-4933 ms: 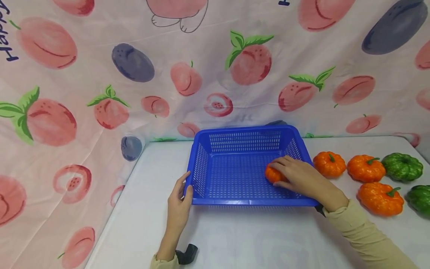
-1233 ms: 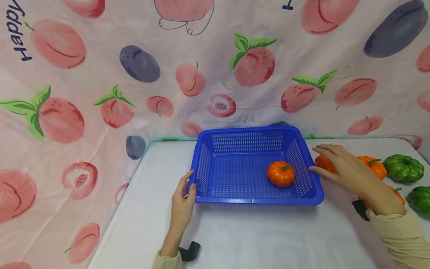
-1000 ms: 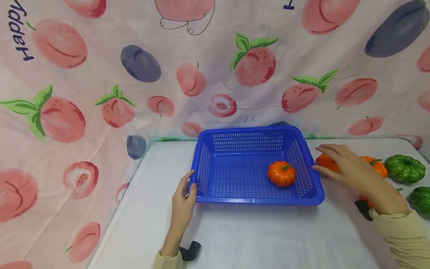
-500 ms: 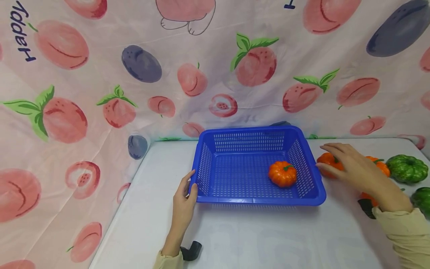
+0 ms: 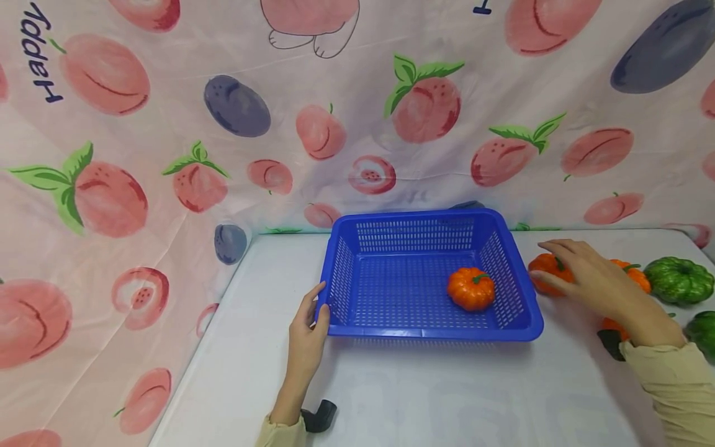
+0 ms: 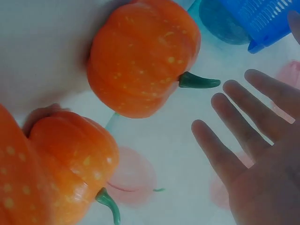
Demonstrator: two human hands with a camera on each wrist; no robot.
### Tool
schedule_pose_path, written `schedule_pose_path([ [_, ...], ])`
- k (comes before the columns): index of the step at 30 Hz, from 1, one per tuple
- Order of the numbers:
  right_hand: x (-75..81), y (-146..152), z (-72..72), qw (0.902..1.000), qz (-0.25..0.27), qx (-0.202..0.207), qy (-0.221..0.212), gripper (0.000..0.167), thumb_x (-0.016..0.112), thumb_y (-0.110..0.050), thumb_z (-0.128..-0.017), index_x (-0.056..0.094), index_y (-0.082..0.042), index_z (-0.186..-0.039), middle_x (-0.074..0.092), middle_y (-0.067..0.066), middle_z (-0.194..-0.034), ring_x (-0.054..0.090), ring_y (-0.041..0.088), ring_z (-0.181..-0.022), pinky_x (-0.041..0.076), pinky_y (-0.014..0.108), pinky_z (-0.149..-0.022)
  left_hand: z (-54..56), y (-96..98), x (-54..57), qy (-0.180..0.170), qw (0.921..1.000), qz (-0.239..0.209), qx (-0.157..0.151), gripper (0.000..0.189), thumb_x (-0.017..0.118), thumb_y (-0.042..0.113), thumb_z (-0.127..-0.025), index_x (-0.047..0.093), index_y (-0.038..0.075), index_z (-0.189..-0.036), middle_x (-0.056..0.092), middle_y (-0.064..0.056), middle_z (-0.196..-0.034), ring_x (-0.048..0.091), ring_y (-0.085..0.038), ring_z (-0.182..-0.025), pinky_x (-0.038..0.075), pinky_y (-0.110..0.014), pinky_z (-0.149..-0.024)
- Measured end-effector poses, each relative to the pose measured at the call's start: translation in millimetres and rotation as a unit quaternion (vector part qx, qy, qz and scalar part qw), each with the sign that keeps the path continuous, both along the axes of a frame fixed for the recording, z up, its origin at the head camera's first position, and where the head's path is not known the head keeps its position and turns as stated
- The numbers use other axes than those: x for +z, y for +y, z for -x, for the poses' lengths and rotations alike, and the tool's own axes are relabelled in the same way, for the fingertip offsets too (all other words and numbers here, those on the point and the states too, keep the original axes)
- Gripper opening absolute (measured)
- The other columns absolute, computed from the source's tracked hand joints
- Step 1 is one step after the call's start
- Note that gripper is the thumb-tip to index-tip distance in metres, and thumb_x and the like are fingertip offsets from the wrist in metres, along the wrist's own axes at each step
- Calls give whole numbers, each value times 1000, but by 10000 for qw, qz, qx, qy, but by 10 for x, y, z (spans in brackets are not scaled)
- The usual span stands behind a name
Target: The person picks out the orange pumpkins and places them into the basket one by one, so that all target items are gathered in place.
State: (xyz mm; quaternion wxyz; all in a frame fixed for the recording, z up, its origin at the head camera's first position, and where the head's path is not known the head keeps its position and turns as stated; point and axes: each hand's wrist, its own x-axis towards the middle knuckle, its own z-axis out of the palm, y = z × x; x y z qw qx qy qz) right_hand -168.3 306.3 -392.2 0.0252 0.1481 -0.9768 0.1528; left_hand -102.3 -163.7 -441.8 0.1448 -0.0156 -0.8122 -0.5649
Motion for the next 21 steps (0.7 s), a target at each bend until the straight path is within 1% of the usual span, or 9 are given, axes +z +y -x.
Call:
schedule_pose_path([
  [2,-13,10,14,10000,-6,8,-21,72,62,-48,-95,45,4,-141,44,32,-139,37,51,-127,32,72,-100,-1,0,-1,8,10000,5,3,40,52,15,-103,52,20,-143,62,-15,-134,64,-28,-118,54,-48,-93],
  [9,-47,42,49,9991,-69,-88,-409,81,58,-55,-95,39,6,-144,38,34,-142,33,53,-129,29,74,-101,-1,-6,-12,63,10000,20,-20,40,51,16,-104,52,19,-144,62,-18,-134,63,-31,-118,54,-48,-93],
  [11,-60,54,54,9990,-40,-77,-435,81,59,-54,-95,39,7,-144,37,34,-142,32,53,-129,29,74,-102,-7,-6,-18,41,10000,7,-36,40,51,15,-104,52,19,-144,61,-18,-134,63,-31,-118,55,-47,-93],
  [16,-98,98,71,9992,-29,-12,-398,77,62,-46,-96,39,11,-142,37,37,-140,32,55,-127,30,74,-101,-19,2,-12,-84,9999,-37,-44,41,51,15,-103,52,21,-144,61,-17,-135,63,-30,-117,55,-45,-92],
  [21,-132,121,94,9995,-25,53,-325,72,67,-37,-94,40,12,-140,36,36,-140,32,54,-126,30,75,-100,-4,-5,-3,-60,10000,-28,0,41,52,15,-103,52,22,-144,64,-16,-131,65,-28,-114,55,-42,-91],
])
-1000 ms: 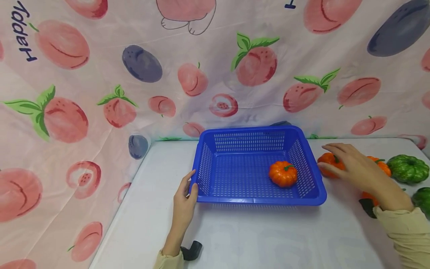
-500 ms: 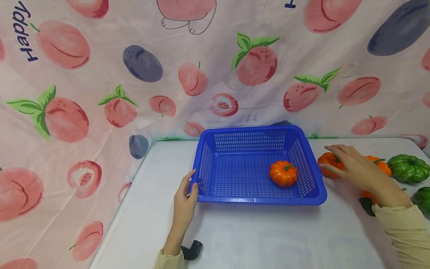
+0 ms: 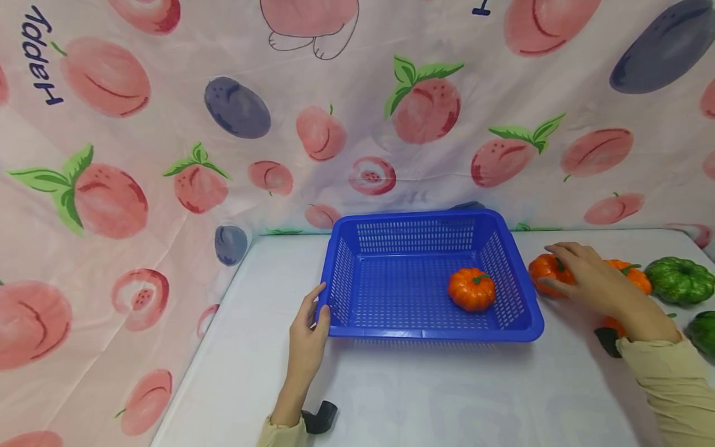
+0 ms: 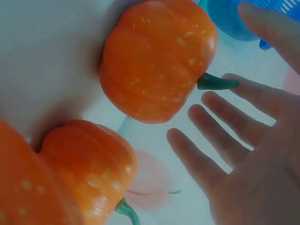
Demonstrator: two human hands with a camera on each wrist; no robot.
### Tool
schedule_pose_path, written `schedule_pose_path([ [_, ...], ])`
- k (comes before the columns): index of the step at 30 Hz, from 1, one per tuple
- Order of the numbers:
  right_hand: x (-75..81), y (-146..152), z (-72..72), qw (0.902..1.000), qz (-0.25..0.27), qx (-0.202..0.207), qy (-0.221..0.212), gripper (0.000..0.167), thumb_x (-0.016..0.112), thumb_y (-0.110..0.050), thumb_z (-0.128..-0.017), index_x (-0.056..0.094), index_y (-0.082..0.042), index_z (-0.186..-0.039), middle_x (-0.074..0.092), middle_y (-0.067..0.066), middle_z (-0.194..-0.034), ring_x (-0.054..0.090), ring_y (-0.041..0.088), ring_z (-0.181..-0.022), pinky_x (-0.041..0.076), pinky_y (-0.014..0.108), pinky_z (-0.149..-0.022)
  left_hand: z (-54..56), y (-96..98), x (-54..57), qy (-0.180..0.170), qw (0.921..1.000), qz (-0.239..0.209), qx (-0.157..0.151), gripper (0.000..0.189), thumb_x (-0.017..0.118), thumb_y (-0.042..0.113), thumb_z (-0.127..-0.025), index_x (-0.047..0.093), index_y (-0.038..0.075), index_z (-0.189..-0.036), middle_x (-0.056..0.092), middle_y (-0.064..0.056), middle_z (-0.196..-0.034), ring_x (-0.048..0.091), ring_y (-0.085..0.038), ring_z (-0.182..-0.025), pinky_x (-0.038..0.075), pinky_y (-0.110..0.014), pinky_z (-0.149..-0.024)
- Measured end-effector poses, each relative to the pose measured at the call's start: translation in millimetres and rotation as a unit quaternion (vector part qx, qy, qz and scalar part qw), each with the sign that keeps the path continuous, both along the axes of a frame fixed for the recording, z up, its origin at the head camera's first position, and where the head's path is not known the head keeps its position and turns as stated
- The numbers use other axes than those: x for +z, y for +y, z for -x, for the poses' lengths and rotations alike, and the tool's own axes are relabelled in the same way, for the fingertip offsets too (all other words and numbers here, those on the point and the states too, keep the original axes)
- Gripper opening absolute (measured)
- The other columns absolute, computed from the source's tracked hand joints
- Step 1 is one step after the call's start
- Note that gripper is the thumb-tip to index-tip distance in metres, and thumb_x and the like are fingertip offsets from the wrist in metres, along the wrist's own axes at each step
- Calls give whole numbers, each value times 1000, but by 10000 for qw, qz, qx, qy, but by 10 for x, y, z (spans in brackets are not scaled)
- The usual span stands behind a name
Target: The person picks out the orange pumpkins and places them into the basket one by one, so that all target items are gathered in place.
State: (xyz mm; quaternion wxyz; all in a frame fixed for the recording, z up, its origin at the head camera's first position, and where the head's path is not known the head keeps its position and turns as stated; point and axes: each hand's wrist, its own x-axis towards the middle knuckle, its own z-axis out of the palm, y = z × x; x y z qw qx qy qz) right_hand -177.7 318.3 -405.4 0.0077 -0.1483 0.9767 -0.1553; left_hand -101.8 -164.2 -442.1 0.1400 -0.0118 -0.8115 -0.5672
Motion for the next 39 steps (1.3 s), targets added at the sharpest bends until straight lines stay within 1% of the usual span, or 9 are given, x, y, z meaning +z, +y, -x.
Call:
schedule_pose_path([
  [3,-21,9,10,10000,-15,-7,-24,72,70,-34,-92,41,12,-139,36,36,-139,33,54,-125,31,75,-100,2,-2,4,-11,10000,19,-3,41,52,15,-103,51,22,-144,63,-16,-131,65,-27,-114,56,-41,-91],
  [11,-74,28,30,9998,35,-32,-177,71,73,-31,-89,43,12,-138,39,35,-136,35,54,-123,33,74,-99,5,0,4,-25,10000,40,29,41,52,15,-103,51,22,-144,61,-16,-135,64,-28,-117,55,-47,-93],
  [16,-89,42,47,9999,56,-30,-161,66,74,-25,-88,46,12,-135,42,36,-133,38,54,-121,32,74,-99,12,8,-8,-12,10000,4,25,41,52,15,-103,52,21,-143,61,-16,-135,63,-29,-119,55,-48,-93],
  [22,-73,59,53,9999,24,-41,-153,63,75,-23,-87,48,11,-133,43,36,-132,40,54,-119,35,73,-98,21,10,-35,52,10000,1,-9,41,52,15,-103,52,20,-144,57,-19,-139,60,-34,-123,54,-51,-93],
  [26,-62,50,60,9999,-18,-79,-143,62,75,-23,-87,49,10,-133,43,36,-133,41,54,-119,36,73,-98,15,0,-17,-8,10000,18,6,40,52,17,-103,52,22,-143,59,-17,-137,61,-31,-122,54,-50,-93],
  [30,-57,10,69,9998,57,-79,-186,61,75,-25,-88,51,8,-133,43,36,-135,39,53,-121,34,73,-100,0,-17,9,-42,10000,40,39,40,52,17,-103,52,23,-143,61,-16,-135,62,-30,-120,54,-50,-92],
  [35,-30,-11,66,9996,161,-68,-218,64,75,-27,-88,49,7,-136,41,34,-138,36,53,-125,31,73,-101,-5,-11,14,-28,10000,20,-34,41,52,17,-103,51,21,-144,57,-17,-140,60,-32,-124,53,-51,-94],
  [39,7,-20,59,9998,169,-11,-120,63,76,-27,-88,50,5,-135,42,34,-138,37,53,-125,31,74,-101,-4,5,10,-8,10000,-46,-64,41,52,16,-103,51,20,-144,56,-18,-141,59,-32,-125,53,-51,-95],
])
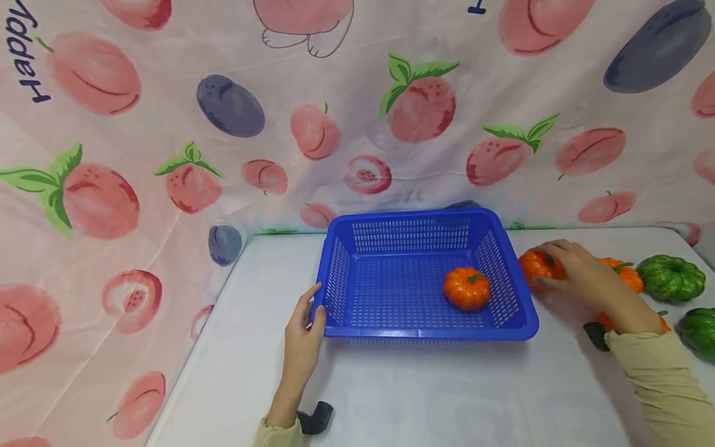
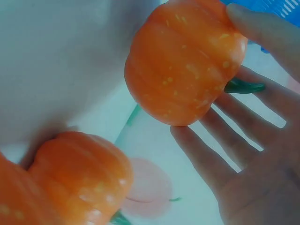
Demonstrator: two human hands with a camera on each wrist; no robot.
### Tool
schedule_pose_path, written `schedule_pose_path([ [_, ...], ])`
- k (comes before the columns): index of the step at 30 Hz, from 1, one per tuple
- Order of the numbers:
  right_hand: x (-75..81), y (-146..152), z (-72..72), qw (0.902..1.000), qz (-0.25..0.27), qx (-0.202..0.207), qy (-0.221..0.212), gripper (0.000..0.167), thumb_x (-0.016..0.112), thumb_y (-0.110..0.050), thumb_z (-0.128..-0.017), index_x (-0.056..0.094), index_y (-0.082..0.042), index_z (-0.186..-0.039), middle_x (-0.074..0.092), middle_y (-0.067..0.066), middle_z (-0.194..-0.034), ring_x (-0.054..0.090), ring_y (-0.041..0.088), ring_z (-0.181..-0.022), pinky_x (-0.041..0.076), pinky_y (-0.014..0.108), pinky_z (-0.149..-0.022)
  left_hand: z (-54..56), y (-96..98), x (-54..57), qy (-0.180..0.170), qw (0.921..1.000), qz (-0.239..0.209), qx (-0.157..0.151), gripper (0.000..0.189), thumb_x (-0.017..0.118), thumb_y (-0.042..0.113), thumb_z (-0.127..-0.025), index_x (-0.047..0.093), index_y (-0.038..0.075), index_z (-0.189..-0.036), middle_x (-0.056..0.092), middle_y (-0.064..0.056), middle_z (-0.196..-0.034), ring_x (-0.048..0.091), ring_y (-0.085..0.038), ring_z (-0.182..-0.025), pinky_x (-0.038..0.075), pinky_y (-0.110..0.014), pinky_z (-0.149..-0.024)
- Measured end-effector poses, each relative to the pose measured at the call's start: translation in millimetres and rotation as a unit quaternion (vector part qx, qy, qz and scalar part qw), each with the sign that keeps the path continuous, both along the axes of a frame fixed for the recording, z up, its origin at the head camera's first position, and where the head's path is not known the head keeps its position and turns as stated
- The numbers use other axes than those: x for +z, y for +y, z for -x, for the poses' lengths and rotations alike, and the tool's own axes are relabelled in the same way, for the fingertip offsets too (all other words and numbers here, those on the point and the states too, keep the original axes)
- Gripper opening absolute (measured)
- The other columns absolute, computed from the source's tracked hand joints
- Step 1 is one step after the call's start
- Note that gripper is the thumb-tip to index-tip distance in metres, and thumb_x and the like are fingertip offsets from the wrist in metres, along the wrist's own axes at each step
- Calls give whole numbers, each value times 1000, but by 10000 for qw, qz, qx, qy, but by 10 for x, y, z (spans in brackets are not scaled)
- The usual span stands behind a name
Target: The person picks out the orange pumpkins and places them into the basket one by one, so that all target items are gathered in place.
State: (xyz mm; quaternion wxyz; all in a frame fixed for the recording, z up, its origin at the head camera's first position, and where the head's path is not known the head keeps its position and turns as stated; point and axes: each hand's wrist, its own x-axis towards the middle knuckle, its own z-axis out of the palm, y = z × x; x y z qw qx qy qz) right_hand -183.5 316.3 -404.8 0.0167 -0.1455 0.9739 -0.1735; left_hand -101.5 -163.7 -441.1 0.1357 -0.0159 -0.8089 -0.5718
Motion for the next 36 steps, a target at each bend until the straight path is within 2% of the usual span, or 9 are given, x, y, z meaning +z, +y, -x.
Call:
schedule_pose_path([
  [7,80,-34,1,9988,-24,142,476,62,79,-24,-84,54,4,-132,46,33,-134,40,53,-123,34,74,-99,7,-1,-24,-31,10000,6,8,41,52,17,-103,51,21,-144,57,-17,-141,59,-32,-125,53,-51,-94],
  [21,273,-117,-7,9988,-156,-13,467,68,75,-35,-88,49,2,-139,42,33,-139,37,53,-128,33,74,-99,22,0,-34,68,10000,-3,48,41,52,16,-103,51,20,-144,56,-18,-141,58,-33,-126,52,-52,-95],
  [28,363,-202,-51,9972,-156,96,725,65,76,-33,-87,51,-3,-139,45,29,-139,41,50,-125,39,73,-94,13,-3,-35,10,10000,-26,72,41,52,17,-103,52,21,-144,55,-18,-142,58,-33,-127,52,-53,-96],
  [36,456,-253,-73,9975,-316,-16,633,67,76,-34,-88,50,1,-139,42,31,-140,41,51,-125,39,72,-95,12,6,-26,64,10000,43,62,41,52,17,-103,51,20,-144,57,-18,-139,60,-33,-124,53,-52,-94],
])
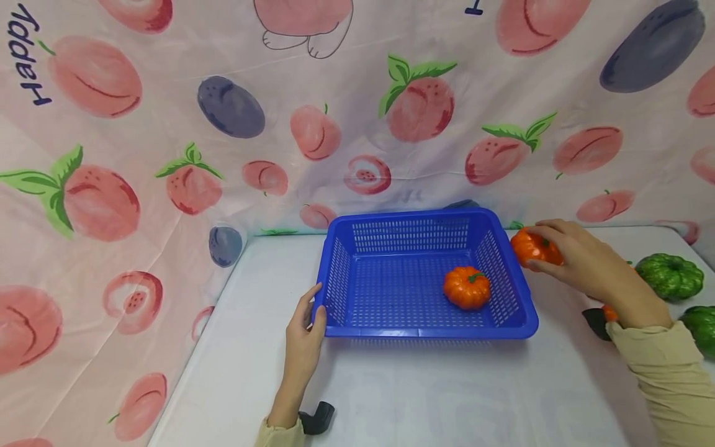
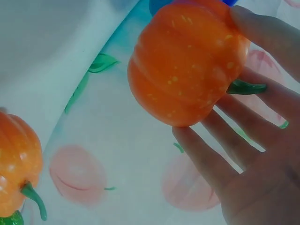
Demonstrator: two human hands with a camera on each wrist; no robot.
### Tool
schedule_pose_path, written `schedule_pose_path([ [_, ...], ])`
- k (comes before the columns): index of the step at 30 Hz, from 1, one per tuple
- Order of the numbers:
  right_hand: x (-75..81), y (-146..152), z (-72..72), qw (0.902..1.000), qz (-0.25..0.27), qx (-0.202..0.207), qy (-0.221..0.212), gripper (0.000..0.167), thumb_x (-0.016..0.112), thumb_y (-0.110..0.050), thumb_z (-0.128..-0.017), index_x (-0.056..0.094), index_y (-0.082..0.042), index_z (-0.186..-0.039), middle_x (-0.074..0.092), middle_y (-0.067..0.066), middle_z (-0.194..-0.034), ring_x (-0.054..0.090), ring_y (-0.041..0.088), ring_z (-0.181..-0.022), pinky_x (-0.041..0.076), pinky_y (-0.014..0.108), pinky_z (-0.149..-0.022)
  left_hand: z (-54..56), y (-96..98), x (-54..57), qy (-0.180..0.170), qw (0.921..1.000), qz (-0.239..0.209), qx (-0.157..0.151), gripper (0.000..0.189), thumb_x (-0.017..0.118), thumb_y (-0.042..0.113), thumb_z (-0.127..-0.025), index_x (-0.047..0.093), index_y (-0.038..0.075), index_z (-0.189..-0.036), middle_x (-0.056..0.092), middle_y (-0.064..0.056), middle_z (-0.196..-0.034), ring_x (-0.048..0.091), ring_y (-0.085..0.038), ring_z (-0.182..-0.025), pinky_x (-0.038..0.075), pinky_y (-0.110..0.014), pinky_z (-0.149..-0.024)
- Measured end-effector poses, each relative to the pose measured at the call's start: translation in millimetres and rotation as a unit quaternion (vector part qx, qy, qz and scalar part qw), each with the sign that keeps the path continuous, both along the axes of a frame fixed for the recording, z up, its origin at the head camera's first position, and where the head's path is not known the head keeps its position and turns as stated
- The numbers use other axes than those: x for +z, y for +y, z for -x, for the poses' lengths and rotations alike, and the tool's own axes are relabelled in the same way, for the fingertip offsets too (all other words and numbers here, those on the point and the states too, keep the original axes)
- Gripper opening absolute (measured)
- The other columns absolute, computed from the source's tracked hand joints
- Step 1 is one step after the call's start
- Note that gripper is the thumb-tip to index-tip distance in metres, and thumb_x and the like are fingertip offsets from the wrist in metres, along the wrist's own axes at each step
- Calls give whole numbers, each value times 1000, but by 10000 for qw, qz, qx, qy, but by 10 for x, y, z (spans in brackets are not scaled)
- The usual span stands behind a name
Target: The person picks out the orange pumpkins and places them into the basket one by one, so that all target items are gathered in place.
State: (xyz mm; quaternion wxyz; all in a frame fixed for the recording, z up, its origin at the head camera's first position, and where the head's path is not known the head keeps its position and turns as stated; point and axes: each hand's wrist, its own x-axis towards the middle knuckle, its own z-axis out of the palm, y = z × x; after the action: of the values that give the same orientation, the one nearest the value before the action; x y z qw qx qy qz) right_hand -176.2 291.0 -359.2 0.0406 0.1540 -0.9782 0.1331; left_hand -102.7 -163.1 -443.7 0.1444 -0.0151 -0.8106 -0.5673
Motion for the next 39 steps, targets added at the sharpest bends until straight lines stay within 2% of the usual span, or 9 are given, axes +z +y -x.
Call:
schedule_pose_path([
  [13,135,-22,-22,9998,95,100,175,64,78,-28,-86,52,1,-137,44,30,-139,43,50,-125,42,70,-94,4,-1,0,-7,10000,34,37,41,52,15,-103,52,20,-143,60,-18,-135,62,-31,-120,54,-51,-93],
  [18,178,-51,-12,9999,86,77,110,66,78,-26,-86,51,3,-138,42,32,-140,41,51,-125,42,69,-95,7,-6,-6,-28,10000,12,44,40,53,15,-103,52,21,-143,61,-17,-135,63,-30,-120,54,-50,-93],
  [24,216,-90,-22,9999,87,26,145,66,78,-26,-86,50,3,-139,42,32,-141,40,51,-126,41,69,-95,12,-10,-13,1,10000,74,10,40,52,17,-103,52,19,-143,58,-21,-137,61,-34,-122,53,-52,-93],
  [33,260,-149,-8,9989,266,174,331,64,79,-25,-85,53,0,-137,45,29,-140,42,49,-125,44,68,-94,2,-4,3,-64,10000,58,29,41,52,17,-103,52,22,-143,63,-16,-133,64,-29,-116,55,-47,-91],
  [39,298,-218,14,9988,223,206,380,64,79,-28,-85,54,-2,-138,45,28,-140,42,48,-126,45,67,-93,4,-7,-7,-9,10000,61,30,41,52,17,-103,52,22,-143,61,-17,-136,63,-31,-119,54,-51,-93],
])
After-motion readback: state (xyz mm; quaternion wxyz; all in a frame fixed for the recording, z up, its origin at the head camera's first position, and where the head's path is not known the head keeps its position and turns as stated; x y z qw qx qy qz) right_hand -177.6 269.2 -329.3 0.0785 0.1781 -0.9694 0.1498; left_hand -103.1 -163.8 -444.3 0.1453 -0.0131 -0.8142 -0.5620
